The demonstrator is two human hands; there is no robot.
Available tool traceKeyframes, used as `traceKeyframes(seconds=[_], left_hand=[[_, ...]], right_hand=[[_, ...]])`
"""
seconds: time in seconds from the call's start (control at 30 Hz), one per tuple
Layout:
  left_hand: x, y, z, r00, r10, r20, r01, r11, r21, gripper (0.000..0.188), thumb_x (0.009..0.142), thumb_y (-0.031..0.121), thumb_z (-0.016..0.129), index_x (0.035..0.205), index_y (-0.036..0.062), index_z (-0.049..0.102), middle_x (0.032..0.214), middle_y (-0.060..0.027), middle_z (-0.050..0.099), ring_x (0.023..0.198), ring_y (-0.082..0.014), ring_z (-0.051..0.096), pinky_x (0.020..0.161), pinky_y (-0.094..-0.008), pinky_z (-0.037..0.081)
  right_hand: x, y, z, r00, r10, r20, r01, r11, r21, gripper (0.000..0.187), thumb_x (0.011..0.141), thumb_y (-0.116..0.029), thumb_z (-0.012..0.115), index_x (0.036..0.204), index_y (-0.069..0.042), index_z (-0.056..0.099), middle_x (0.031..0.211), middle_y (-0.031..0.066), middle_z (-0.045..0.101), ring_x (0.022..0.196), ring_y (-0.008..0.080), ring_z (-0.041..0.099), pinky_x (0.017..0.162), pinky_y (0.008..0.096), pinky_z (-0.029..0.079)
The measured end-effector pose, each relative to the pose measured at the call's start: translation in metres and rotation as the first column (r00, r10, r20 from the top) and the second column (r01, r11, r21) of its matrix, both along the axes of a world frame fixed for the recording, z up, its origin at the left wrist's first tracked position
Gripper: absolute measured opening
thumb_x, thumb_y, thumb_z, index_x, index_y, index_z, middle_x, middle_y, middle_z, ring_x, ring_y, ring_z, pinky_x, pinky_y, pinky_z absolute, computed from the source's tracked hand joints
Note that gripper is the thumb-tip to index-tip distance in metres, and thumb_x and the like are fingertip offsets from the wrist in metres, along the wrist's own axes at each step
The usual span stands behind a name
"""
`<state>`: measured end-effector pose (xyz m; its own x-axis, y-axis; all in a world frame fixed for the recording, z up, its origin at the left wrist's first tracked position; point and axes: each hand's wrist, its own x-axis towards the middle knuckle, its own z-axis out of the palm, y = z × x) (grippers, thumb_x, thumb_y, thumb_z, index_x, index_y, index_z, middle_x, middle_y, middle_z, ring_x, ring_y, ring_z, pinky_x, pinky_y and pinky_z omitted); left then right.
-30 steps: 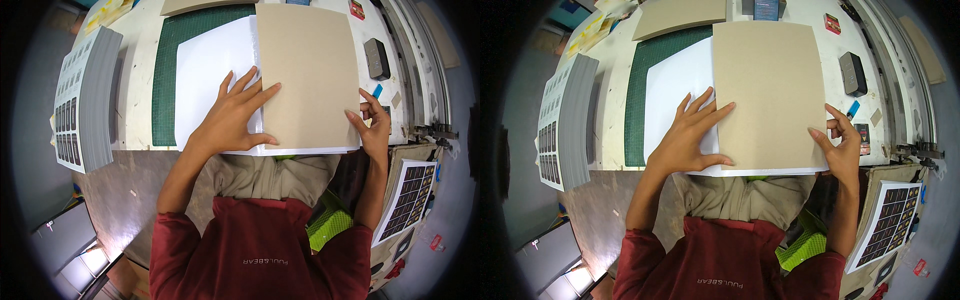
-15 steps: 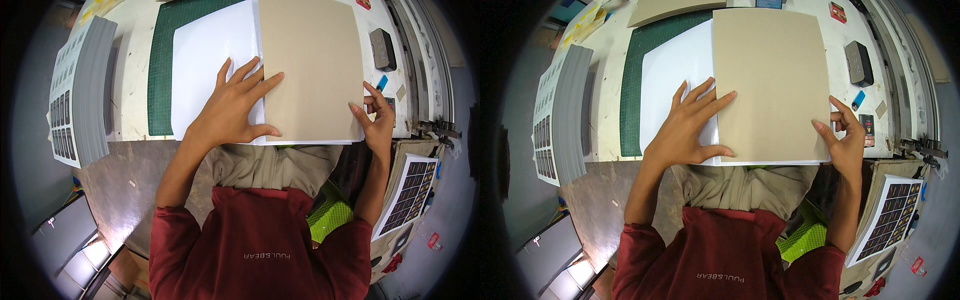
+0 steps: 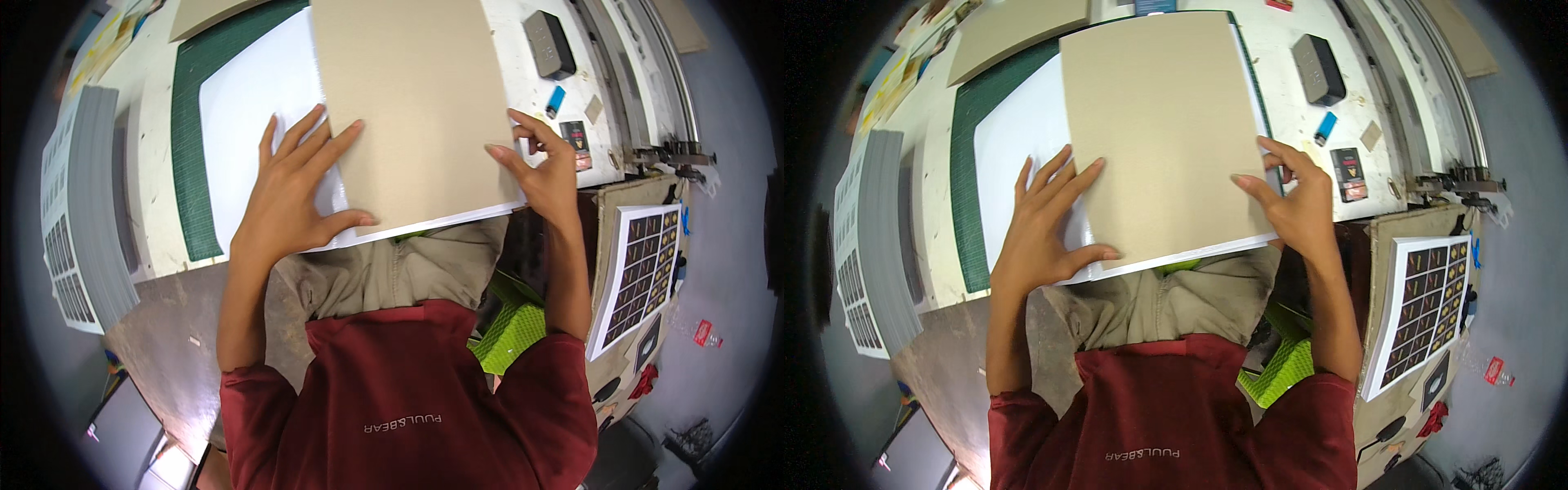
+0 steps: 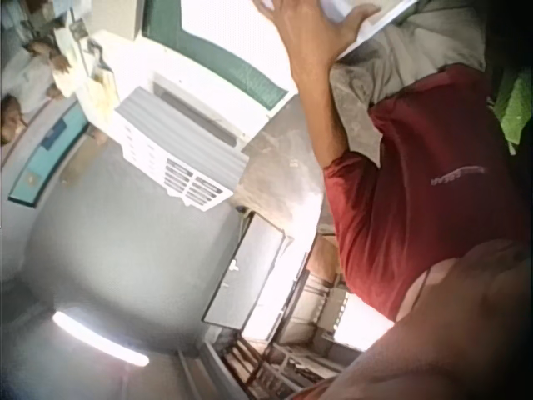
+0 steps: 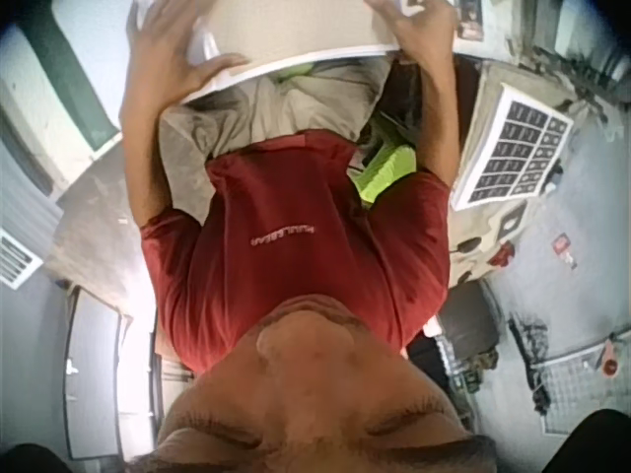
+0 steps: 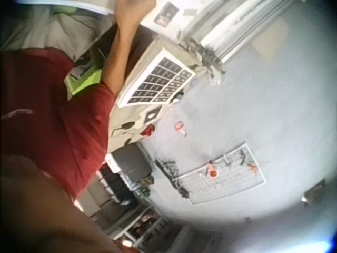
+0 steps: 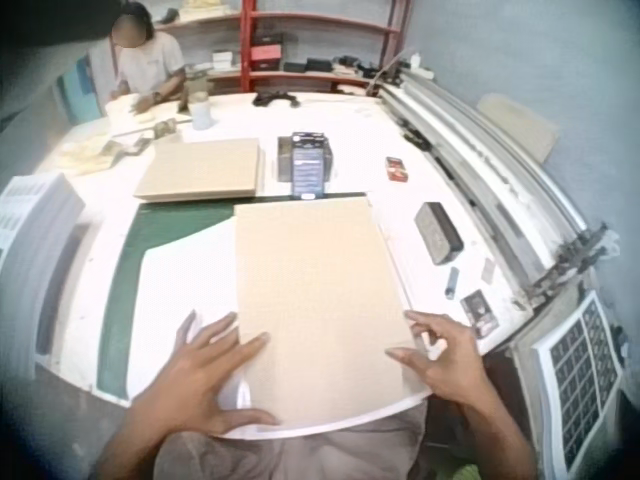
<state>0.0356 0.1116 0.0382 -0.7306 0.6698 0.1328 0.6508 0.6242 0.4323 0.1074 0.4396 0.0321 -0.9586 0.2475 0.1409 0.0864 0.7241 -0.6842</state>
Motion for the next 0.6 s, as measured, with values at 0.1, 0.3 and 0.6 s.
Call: traceKeyframes(seconds=[0.1,0.3,0.6], left_hand=[[0.000,0.001,-0.002,1.000,0.011,0.001,-0.011,1.000,0.007,0.113,0.047,0.057,0.091,0.145,0.0153,0.056,0.143,-0.0190,0.058,0.145,-0.0357,0.041,0.124,-0.0581,0.012],[0.000,0.003,-0.001,1.000,0.015,0.013,-0.015,1.000,-0.022,0.112,0.048,0.057,0.092,0.145,0.0141,0.056,0.142,-0.0193,0.058,0.145,-0.0355,0.040,0.124,-0.0577,0.011],[0.002,0.002,0.003,1.000,0.019,0.020,-0.019,0.999,-0.042,0.108,0.053,0.055,0.091,0.147,0.0156,0.054,0.142,-0.0195,0.058,0.146,-0.0358,0.039,0.123,-0.0587,0.011]], right_hand=[[0.001,0.001,-0.006,1.000,-0.009,-0.015,0.009,1.000,-0.018,0.055,0.073,-0.020,0.090,0.121,-0.001,0.071,0.091,0.0103,0.071,0.075,0.0164,0.058,0.069,0.0296,0.049],[0.002,-0.003,-0.003,0.999,-0.029,-0.019,0.029,1.000,0.002,0.053,0.074,-0.022,0.089,0.119,0.000,0.071,0.092,0.0120,0.071,0.076,0.0186,0.060,0.072,0.0317,0.048],[0.009,-0.009,-0.003,0.995,0.027,-0.101,-0.001,0.968,0.250,0.040,0.079,-0.025,0.084,0.112,-0.004,0.074,0.097,0.0075,0.072,0.090,0.0242,0.060,0.084,0.0370,0.038]])
